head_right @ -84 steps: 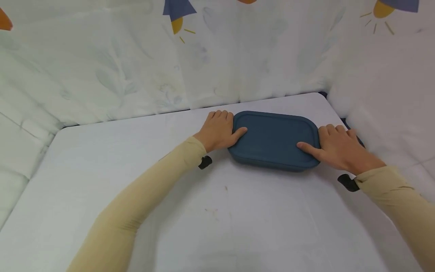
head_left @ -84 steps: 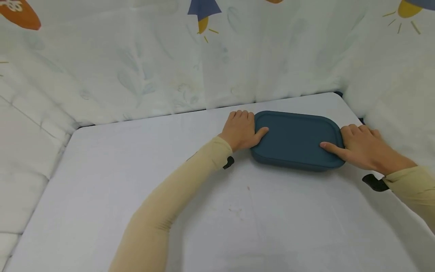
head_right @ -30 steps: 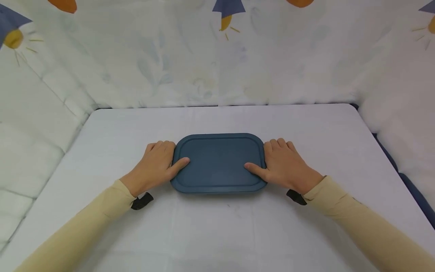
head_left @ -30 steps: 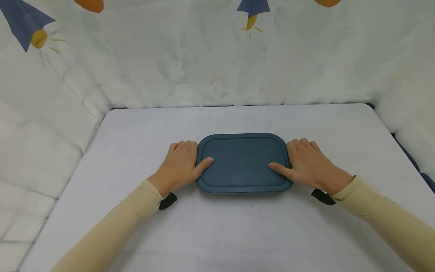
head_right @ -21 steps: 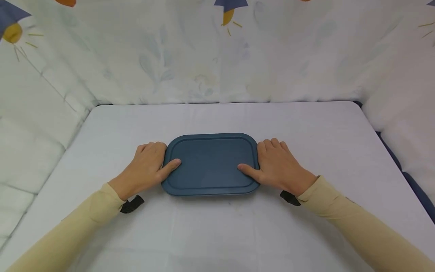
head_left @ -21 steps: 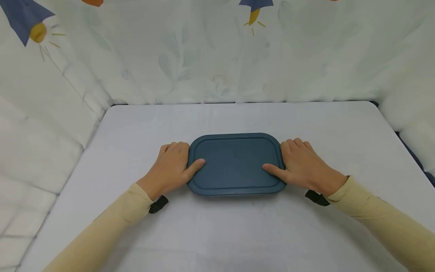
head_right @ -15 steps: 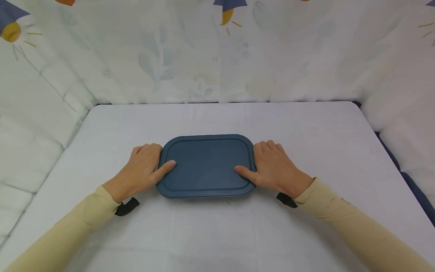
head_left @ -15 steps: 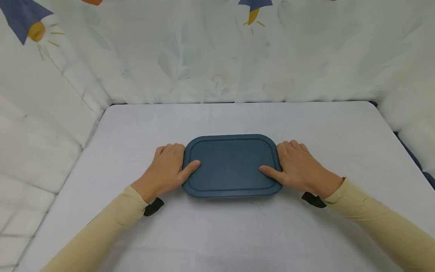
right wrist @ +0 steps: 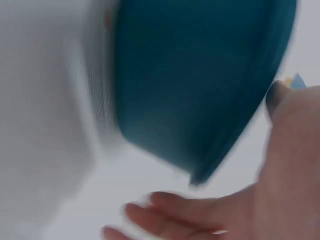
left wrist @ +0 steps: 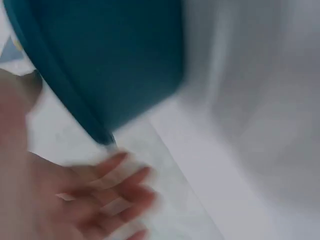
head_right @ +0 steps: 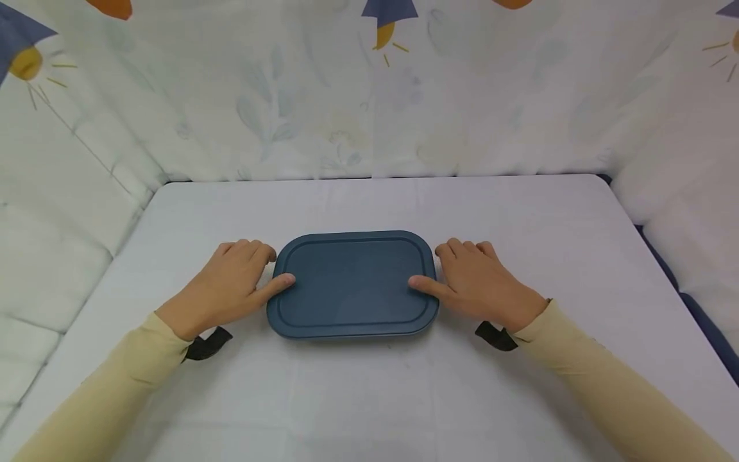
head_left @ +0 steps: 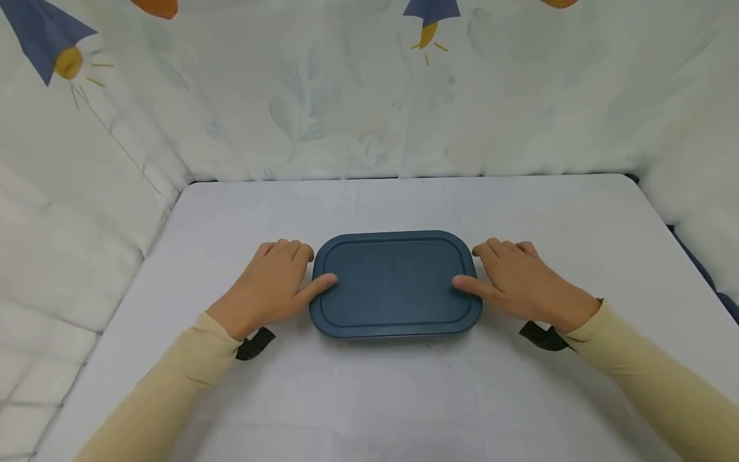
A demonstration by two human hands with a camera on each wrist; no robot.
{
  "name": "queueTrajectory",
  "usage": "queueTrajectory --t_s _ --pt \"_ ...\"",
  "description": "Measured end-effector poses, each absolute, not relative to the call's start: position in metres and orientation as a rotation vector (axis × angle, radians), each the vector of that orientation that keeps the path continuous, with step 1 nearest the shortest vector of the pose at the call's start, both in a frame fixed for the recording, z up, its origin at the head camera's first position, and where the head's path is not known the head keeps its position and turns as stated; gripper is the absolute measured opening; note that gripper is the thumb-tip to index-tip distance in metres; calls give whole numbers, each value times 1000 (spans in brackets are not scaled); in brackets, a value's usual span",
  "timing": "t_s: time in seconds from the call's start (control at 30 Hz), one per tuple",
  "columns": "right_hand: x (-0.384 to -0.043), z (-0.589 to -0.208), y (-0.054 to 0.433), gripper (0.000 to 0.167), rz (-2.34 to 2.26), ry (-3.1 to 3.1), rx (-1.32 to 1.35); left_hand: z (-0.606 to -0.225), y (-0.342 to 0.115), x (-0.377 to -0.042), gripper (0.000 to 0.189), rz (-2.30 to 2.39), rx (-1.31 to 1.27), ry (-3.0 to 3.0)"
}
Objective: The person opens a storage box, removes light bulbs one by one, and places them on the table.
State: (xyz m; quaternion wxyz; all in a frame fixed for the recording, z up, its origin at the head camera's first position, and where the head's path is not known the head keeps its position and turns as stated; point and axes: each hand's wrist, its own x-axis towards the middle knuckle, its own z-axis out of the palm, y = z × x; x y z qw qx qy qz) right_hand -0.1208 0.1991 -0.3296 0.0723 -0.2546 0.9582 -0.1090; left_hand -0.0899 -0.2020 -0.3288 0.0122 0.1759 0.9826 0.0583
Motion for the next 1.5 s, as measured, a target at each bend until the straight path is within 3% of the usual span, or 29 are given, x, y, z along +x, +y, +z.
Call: queueTrajectory --t_s 0.17,0.3,0.43,0.6,0.87,1.03,1.17,1.3,1.43,1.5 --pt "-124 -325 219 62 -594 2862 -886 -329 -225 -90 55 471 730 3100" --pt "-123 -333 230 77 -720 2887 -1115 -339 -241 -85 63 611 938 3152" --pt "-127 -344 236 86 -802 2906 -1534 -349 -249 -79 70 648 1235 3218" --pt "-133 -352 238 72 -859 2858 -1916 -354 -247 -80 67 656 1563 3234" --pt "-138 -359 237 46 -891 2798 -2077 -357 -246 -87 68 731 1737 3199" --pt "-138 -362 237 43 -980 2764 -2077 -360 -247 -85 74 759 1658 3179" --pt "-136 -363 237 41 -1125 2787 -1955 -359 -248 -79 70 777 1400 3191" --pt "-131 -360 238 37 -1290 2801 -1596 -355 -245 -74 56 839 1029 3162" --pt "-123 -358 236 54 -1434 2656 -1116 -351 -237 -71 55 984 682 2998" --pt "-120 -358 234 52 -1471 2564 -897 -349 -233 -70 54 1062 519 2893"
